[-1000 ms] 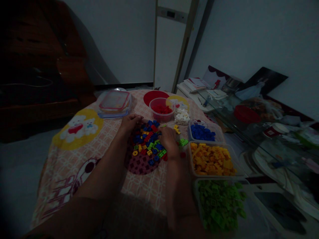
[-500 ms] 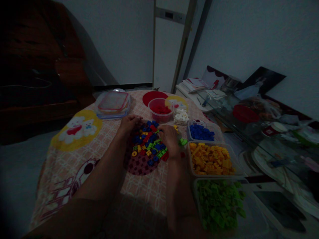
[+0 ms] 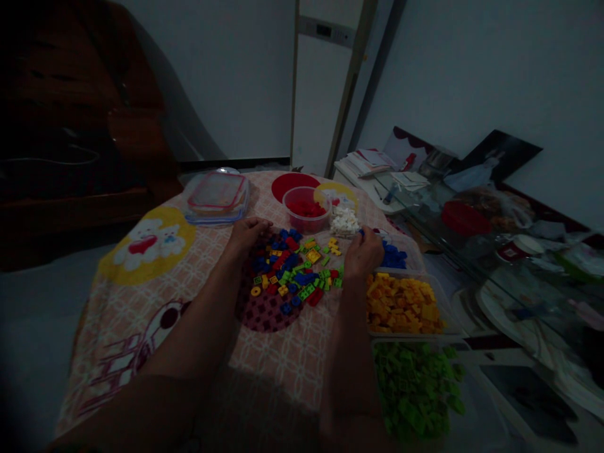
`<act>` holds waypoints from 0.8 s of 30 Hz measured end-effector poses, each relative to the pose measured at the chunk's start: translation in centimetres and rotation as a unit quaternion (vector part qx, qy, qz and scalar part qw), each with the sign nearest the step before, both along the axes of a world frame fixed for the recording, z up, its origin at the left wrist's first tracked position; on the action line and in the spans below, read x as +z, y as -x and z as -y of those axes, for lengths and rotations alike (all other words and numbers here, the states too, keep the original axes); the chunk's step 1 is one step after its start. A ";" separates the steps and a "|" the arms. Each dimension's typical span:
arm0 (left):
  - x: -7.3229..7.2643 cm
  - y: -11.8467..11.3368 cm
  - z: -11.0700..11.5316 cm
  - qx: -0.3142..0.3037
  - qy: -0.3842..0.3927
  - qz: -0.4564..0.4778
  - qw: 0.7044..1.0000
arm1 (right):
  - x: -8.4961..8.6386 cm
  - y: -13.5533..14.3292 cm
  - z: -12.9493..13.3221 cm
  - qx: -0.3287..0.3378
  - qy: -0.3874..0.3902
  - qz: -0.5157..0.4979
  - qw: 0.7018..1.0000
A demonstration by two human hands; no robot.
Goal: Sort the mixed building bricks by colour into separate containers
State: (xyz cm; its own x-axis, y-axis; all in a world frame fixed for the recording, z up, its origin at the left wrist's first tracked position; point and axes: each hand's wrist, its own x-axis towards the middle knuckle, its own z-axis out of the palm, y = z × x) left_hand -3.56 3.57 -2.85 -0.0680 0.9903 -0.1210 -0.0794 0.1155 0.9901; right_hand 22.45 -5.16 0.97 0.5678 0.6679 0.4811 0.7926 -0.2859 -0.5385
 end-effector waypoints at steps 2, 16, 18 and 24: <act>-0.1 0.0 0.0 -0.002 0.003 0.002 1.000 | -0.1 -0.5 0.2 -0.024 -0.025 -0.002 0.999; -0.3 -0.1 -0.3 0.000 0.005 -0.002 1.000 | 0.3 2.8 -1.1 0.176 0.046 -0.069 0.981; -0.3 -0.1 -0.3 0.001 0.005 0.003 1.000 | 0.2 4.2 -1.2 0.239 0.075 -0.088 0.964; -0.3 0.0 -0.3 0.005 0.004 0.008 1.000 | -0.3 7.2 -0.8 0.334 0.180 -0.008 0.925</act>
